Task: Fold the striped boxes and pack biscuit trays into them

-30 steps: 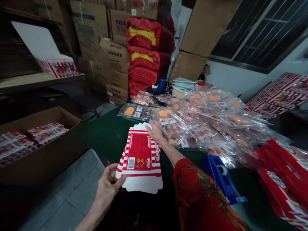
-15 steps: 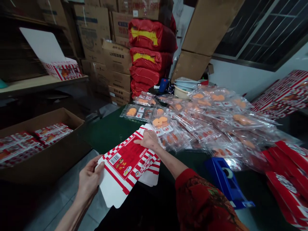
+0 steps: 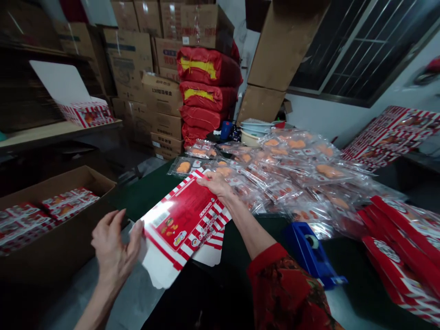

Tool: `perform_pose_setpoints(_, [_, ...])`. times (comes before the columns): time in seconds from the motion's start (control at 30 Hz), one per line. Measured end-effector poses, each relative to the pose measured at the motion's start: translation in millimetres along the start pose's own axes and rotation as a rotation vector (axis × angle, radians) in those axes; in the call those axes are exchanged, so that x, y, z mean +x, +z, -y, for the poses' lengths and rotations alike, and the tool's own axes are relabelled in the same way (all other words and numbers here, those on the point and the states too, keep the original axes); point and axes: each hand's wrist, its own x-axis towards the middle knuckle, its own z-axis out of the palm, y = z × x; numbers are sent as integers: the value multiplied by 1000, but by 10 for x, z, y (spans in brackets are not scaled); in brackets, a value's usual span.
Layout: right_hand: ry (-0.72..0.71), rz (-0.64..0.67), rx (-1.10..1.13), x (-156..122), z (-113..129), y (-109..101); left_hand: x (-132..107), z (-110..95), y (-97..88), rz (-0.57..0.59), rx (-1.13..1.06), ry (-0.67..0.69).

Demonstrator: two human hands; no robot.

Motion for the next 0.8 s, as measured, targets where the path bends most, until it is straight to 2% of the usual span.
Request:
perform_pose_setpoints(0.03, [-44,23,-11,-120,88,-14,42,-66,-126,45,-32,77])
perform_pose_setpoints(0.1, [-135,128,-41,-413,236,-14,97,-214,-350,235,-193,169])
perform_pose_setpoints(0.2, [-266,387,-111,-918,372,23,78,-453,-513,694,-448,142])
perform_pose_setpoints(0.27, [-360,508,-211,-1246,404,32,-19,-604,-499,939,-595,55])
perform_pose_setpoints(0.3, [-422,533,-286,-1397,405,25,-91,-675,-470,1019,-676,9])
perform_pose_setpoints(0.43, [-617,441,-517,-1896,338,-85,-457,-940,-323,1200,-936,-69])
perform_pose_setpoints(0.53, [-677,284,-561,-2205,216,-196,-685,-1112,-235,1221,-986,-71])
perform_pose_setpoints(0.57, [-708,167,-577,-2309,156,-222,-737,-1158,-207,1197,-985,-87])
perform_pose_setpoints(0.63, [-740,-237,-612,-2521,-8,-239,-810,-1229,-153,1112,-985,-146])
perform_pose_setpoints(0.7, [-652,-711,-599,-2710,-232,-198,-856,-1269,-105,1010,-1010,-234])
perform_pose_setpoints(0.73, [-567,-866,-559,-2783,-362,-157,-878,-1278,-86,976,-1024,-270])
perform_pose_setpoints(0.77, [-473,-924,-497,-2836,-495,-107,-902,-1282,-70,964,-1038,-293])
perform_pose_setpoints(0.8, [-390,-893,-420,-2868,-625,-50,-930,-1280,-56,973,-1052,-300])
